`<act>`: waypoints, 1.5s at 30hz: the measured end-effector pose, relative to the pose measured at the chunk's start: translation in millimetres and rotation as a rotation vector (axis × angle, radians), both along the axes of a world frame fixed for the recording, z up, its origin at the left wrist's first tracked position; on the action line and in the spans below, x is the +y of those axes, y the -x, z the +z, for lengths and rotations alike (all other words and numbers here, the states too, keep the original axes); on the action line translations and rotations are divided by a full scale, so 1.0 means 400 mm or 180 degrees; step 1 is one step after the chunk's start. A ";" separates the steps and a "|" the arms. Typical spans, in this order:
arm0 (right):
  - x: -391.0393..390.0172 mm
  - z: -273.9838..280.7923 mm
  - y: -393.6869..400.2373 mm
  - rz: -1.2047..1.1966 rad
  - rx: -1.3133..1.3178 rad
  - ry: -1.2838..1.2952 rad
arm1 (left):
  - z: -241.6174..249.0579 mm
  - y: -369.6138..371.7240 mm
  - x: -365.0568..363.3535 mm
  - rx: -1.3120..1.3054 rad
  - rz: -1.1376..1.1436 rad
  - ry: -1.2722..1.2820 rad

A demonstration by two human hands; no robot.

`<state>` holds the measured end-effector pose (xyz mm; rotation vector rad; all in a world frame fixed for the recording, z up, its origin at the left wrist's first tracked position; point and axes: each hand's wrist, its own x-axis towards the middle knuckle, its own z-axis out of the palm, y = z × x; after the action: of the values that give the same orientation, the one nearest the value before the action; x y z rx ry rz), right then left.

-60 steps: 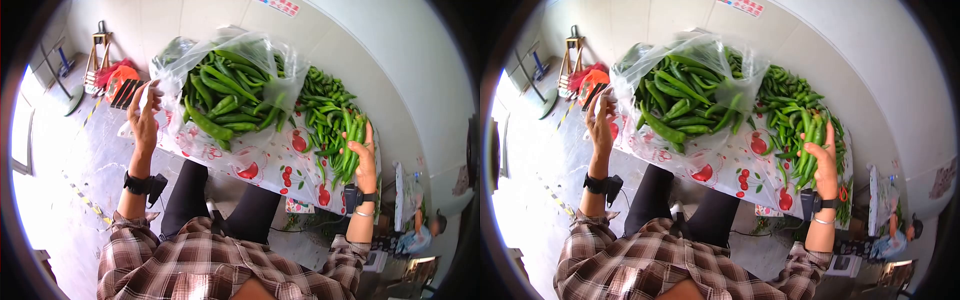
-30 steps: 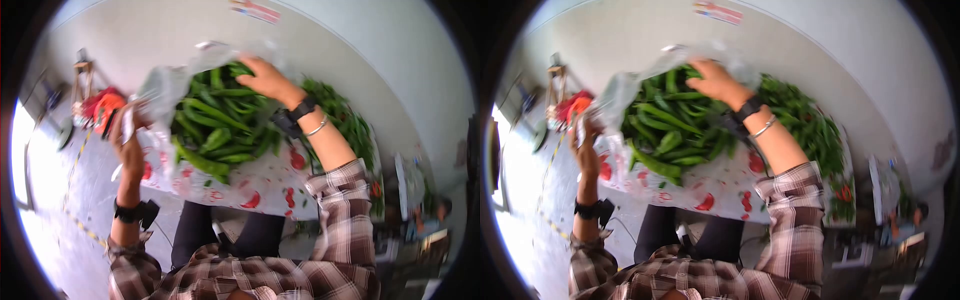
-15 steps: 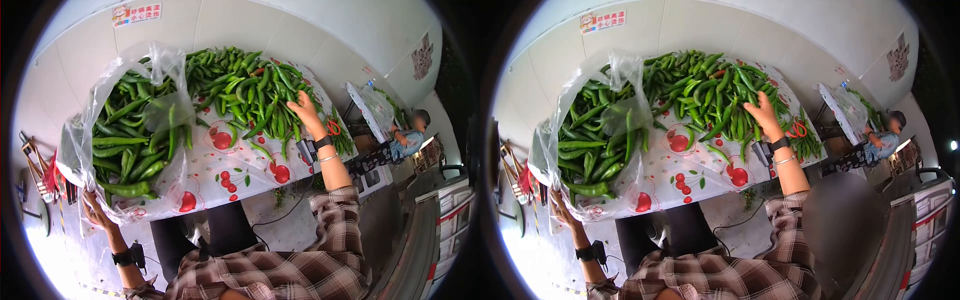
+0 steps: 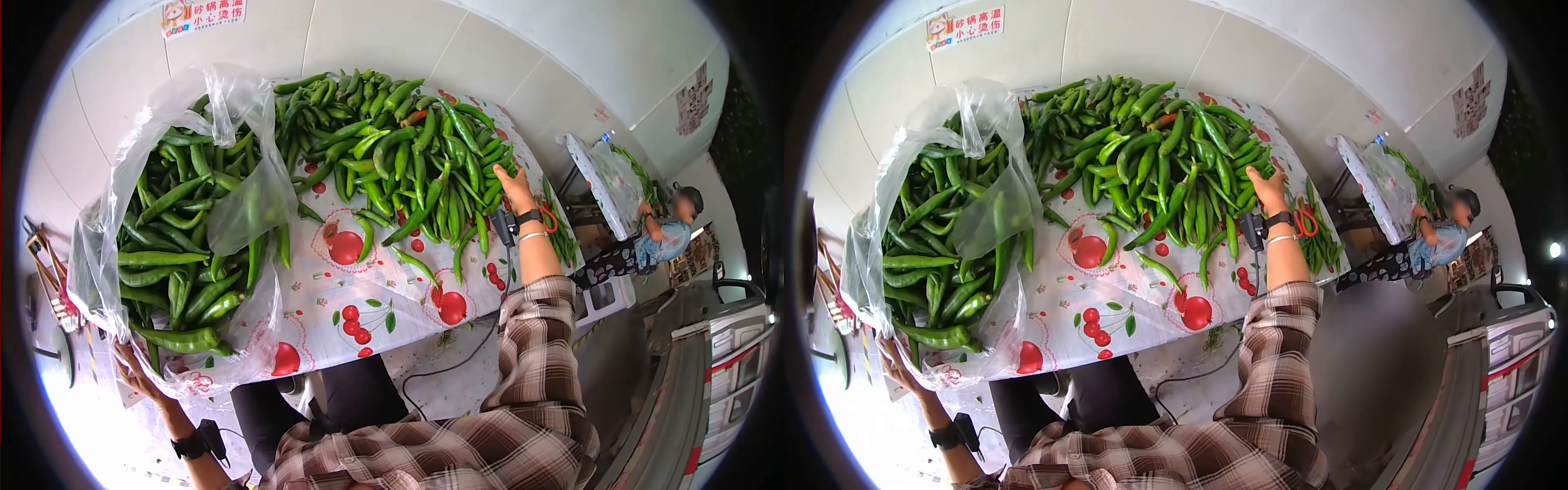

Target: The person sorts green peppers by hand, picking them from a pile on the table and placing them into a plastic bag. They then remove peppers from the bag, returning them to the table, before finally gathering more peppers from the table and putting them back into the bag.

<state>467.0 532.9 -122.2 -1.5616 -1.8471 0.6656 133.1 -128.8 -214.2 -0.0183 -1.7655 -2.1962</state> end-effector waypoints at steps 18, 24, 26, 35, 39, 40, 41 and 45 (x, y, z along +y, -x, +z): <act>0.099 0.004 0.031 0.0785 0.0738 0.0639 | -0.211 0.095 -0.174 0.0421 0.0253 0.1303; 0.007 0.058 0.089 0.0398 0.0060 0.0254 | -0.181 0.082 -0.158 0.0251 0.0285 0.1417; 0.038 0.043 0.093 0.0022 0.0061 0.0436 | -0.183 0.088 -0.168 0.0472 0.0211 0.1476; 0.102 0.044 0.027 0.0839 0.0521 0.1300 | -0.157 0.069 -0.145 0.0352 0.0339 0.1378; -0.060 0.114 0.074 0.0906 0.0745 0.0799 | -0.197 0.091 -0.181 0.0407 0.0249 0.1563; 0.012 0.064 0.057 0.1293 0.1036 0.0877 | -0.202 0.095 -0.188 0.0284 0.0208 0.1449; 0.022 0.064 0.059 0.1288 0.1042 0.0877 | -0.197 0.093 -0.184 0.0160 0.0179 0.1331; 0.041 0.056 0.060 0.1271 0.0763 0.0950 | -0.185 0.093 -0.165 0.0210 0.0495 0.1444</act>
<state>442.8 549.2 -99.9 -1.2204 -1.9537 1.3018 95.8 -194.7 -288.1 -0.0545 -2.1088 -1.6340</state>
